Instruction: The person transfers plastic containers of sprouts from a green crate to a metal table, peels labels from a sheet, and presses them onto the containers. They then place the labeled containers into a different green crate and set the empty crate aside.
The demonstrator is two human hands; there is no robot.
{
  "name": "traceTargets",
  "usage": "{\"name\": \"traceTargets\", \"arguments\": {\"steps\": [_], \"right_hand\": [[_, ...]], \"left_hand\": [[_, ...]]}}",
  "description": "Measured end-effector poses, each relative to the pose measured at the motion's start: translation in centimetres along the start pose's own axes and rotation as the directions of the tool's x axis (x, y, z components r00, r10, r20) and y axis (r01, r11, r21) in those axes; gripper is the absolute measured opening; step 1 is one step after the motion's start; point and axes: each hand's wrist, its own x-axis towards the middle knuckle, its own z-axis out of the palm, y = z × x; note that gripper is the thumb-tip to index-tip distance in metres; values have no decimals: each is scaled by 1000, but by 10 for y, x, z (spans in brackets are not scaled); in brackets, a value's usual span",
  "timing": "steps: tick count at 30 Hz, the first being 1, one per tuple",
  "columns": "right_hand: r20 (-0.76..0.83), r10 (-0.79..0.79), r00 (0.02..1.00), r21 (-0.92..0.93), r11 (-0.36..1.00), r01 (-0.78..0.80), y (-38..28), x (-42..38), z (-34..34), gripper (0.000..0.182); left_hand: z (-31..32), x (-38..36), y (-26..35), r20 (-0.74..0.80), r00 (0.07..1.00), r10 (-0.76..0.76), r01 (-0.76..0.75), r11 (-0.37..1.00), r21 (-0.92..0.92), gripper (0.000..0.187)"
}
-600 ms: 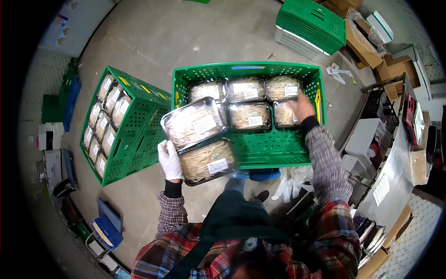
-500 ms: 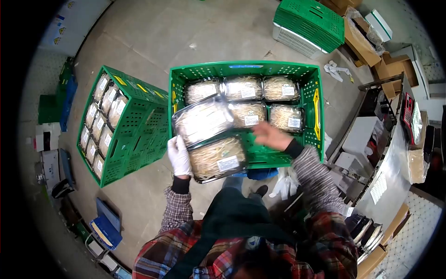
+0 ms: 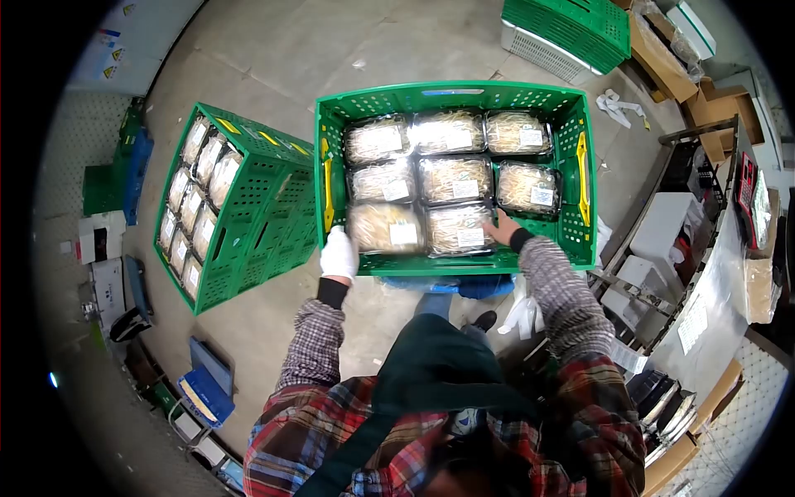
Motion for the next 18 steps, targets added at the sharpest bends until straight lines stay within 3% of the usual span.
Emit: {"name": "traceTargets", "arguments": {"steps": [1,3,4,5,7,8,9,10,11,12,13,14,15,16,17,18], "right_hand": [[42,70,997,-73,995,-67,-4,11,11,85],[56,91,994,34,995,-93,-18,14,16,83],[-14,56,998,119,991,-54,-20,12,17,75],[-195,-29,980,59,997,42,-25,6,22,63],[-483,-206,851,-26,975,221,-34,-6,21,36],[-389,-67,919,172,974,144,-57,-36,-3,32],[-558,-146,817,246,911,331,-55,-58,-2,33],[-596,-255,762,99,918,384,-48,-73,9,35],[-714,-268,647,82,885,458,-55,-122,-6,37],[-742,-210,636,156,869,469,-53,-169,-15,35],[-765,-81,639,304,829,469,-47,-224,-20,32],[-791,-35,611,317,830,458,-26,-260,-11,33],[-786,84,613,420,800,429,-5,-305,-6,34],[-816,222,533,462,805,372,17,-348,6,32],[-829,338,446,503,799,329,41,-389,22,30],[-822,462,334,552,791,265,66,-433,37,28]], "left_hand": [[6,-4,10,-26,1000,-9,11,994,105,22],[23,1,9,93,956,278,-292,933,210,31],[27,2,12,153,897,416,-441,868,229,29],[30,9,18,335,840,426,-494,856,150,21],[63,30,2,562,556,612,-632,751,-192,26],[96,38,-19,677,500,540,-446,831,-333,28],[101,44,-16,733,448,511,-433,842,-323,31],[90,47,-2,729,382,569,-581,761,-289,37],[103,56,-19,621,391,679,-465,728,-504,42],[88,60,4,733,498,464,-589,801,-108,45],[48,48,50,746,614,257,-475,875,90,42],[74,62,48,638,611,469,-577,815,-46,40],[46,38,96,509,701,499,-565,825,-31,41],[47,21,133,251,713,655,-680,733,20,42],[47,3,169,-31,660,751,-741,657,143,43],[-14,-61,242,106,679,727,-719,687,-105,42]]}}
